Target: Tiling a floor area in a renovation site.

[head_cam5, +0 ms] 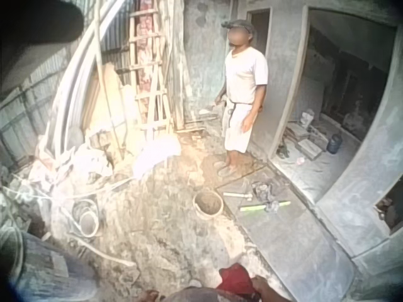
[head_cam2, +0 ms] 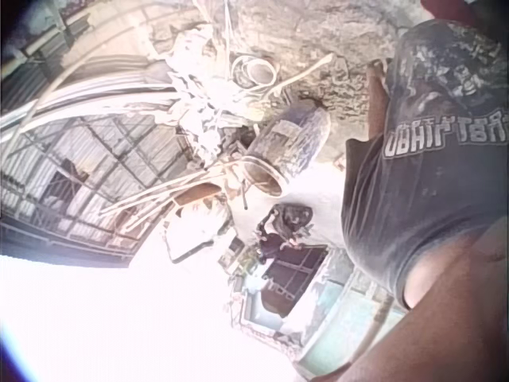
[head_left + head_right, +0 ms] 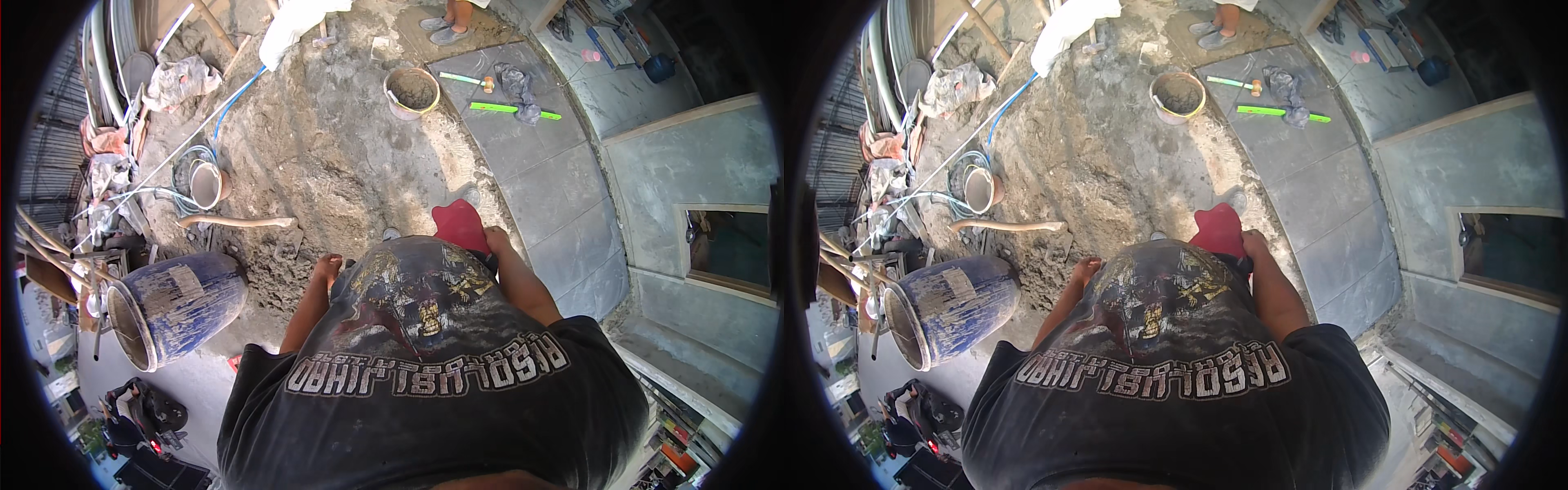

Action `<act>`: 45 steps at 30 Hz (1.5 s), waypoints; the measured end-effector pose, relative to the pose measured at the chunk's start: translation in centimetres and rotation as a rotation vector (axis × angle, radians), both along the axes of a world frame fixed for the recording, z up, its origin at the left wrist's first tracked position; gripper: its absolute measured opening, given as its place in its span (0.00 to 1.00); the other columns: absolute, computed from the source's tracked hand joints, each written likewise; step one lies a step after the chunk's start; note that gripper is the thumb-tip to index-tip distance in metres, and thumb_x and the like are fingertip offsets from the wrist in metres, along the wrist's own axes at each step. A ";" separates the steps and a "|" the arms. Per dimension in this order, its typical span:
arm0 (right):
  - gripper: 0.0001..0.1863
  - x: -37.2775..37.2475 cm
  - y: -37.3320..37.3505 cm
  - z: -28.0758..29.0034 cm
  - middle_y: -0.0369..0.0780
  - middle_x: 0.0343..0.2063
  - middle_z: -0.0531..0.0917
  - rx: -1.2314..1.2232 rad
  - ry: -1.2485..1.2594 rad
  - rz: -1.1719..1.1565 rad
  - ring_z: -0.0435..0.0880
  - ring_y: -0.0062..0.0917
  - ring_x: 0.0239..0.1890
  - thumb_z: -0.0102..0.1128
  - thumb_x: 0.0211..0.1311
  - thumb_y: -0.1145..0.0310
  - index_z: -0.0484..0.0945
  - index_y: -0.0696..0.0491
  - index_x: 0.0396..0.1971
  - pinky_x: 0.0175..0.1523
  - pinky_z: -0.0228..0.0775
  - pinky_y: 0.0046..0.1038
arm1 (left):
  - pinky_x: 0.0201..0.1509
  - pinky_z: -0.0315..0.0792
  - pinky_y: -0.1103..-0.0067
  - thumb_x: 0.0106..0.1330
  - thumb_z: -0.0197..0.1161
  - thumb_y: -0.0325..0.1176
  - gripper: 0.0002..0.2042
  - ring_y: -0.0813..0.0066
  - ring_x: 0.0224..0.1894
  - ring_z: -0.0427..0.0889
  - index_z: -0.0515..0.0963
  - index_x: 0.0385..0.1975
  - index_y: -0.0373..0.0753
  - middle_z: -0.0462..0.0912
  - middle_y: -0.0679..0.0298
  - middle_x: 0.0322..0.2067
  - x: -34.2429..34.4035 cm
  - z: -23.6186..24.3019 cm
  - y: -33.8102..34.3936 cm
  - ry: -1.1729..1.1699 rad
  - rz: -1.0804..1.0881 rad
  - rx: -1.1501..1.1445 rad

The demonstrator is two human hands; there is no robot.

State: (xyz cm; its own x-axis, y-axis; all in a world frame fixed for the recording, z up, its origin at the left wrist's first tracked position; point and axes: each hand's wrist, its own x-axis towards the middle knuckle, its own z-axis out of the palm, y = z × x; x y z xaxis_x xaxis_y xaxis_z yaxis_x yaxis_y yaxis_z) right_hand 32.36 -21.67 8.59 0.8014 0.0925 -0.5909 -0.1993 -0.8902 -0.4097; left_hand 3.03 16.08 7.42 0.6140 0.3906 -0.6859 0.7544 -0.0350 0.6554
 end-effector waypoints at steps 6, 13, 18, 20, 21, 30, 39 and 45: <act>0.20 0.1 0.0 0.3 0.48 0.33 0.75 0.009 0.000 0.041 0.73 0.34 0.38 0.43 0.47 0.57 0.72 0.58 0.32 0.43 0.61 0.28 | 0.27 0.66 0.81 0.51 0.52 0.35 0.12 0.77 0.22 0.71 0.72 0.34 0.37 0.74 0.63 0.23 -0.8 -2.3 0.4 -0.029 0.004 0.013; 0.20 0.3 -0.2 -0.2 0.46 0.37 0.73 -0.006 0.067 -0.002 0.71 0.34 0.42 0.45 0.46 0.56 0.72 0.55 0.35 0.47 0.59 0.30 | 0.27 0.66 0.81 0.51 0.51 0.35 0.12 0.78 0.21 0.71 0.71 0.34 0.37 0.74 0.62 0.22 -0.6 -2.9 0.6 0.046 -0.064 0.025; 0.20 0.2 -0.5 -0.9 0.47 0.33 0.75 0.004 -0.026 0.047 0.73 0.34 0.38 0.43 0.47 0.57 0.72 0.57 0.32 0.43 0.61 0.28 | 0.26 0.66 0.81 0.52 0.52 0.35 0.12 0.78 0.22 0.71 0.71 0.35 0.38 0.73 0.63 0.23 -0.7 -3.7 0.5 0.031 -0.080 0.006; 0.20 0.1 -0.5 -0.8 0.47 0.34 0.74 -0.003 -0.034 0.058 0.72 0.35 0.39 0.43 0.47 0.57 0.72 0.57 0.32 0.44 0.61 0.28 | 0.27 0.67 0.81 0.52 0.52 0.35 0.12 0.78 0.22 0.72 0.71 0.35 0.38 0.73 0.63 0.24 -0.8 -3.7 0.5 0.050 -0.070 0.031; 0.20 0.1 -0.2 -0.4 0.47 0.34 0.74 -0.004 -0.015 0.042 0.72 0.35 0.39 0.43 0.47 0.57 0.72 0.58 0.32 0.44 0.61 0.28 | 0.27 0.67 0.81 0.52 0.52 0.35 0.12 0.78 0.22 0.72 0.71 0.35 0.38 0.73 0.63 0.24 -1.2 -4.6 0.7 0.052 -0.066 0.032; 0.20 0.1 -0.3 -0.8 0.47 0.33 0.75 0.008 -0.022 0.047 0.72 0.35 0.38 0.44 0.47 0.57 0.72 0.58 0.31 0.43 0.61 0.29 | 0.32 0.68 0.80 0.52 0.52 0.36 0.13 0.74 0.29 0.73 0.71 0.36 0.38 0.74 0.60 0.28 -1.5 -4.8 0.7 0.037 -0.050 -0.010; 0.20 0.4 -0.5 -0.5 0.47 0.34 0.74 -0.002 0.020 0.058 0.72 0.34 0.39 0.44 0.47 0.56 0.72 0.57 0.33 0.45 0.60 0.29 | 0.34 0.67 0.81 0.48 0.52 0.39 0.15 0.74 0.31 0.75 0.73 0.32 0.36 0.77 0.59 0.27 -0.2 -0.9 0.1 0.084 -0.127 0.165; 0.19 0.2 -0.4 -0.4 0.47 0.32 0.75 0.014 0.005 0.061 0.73 0.34 0.37 0.42 0.47 0.57 0.73 0.57 0.30 0.43 0.61 0.29 | 0.34 0.66 0.79 0.51 0.50 0.37 0.14 0.71 0.31 0.74 0.72 0.34 0.38 0.75 0.58 0.28 -0.6 -1.3 0.1 0.055 -0.080 0.124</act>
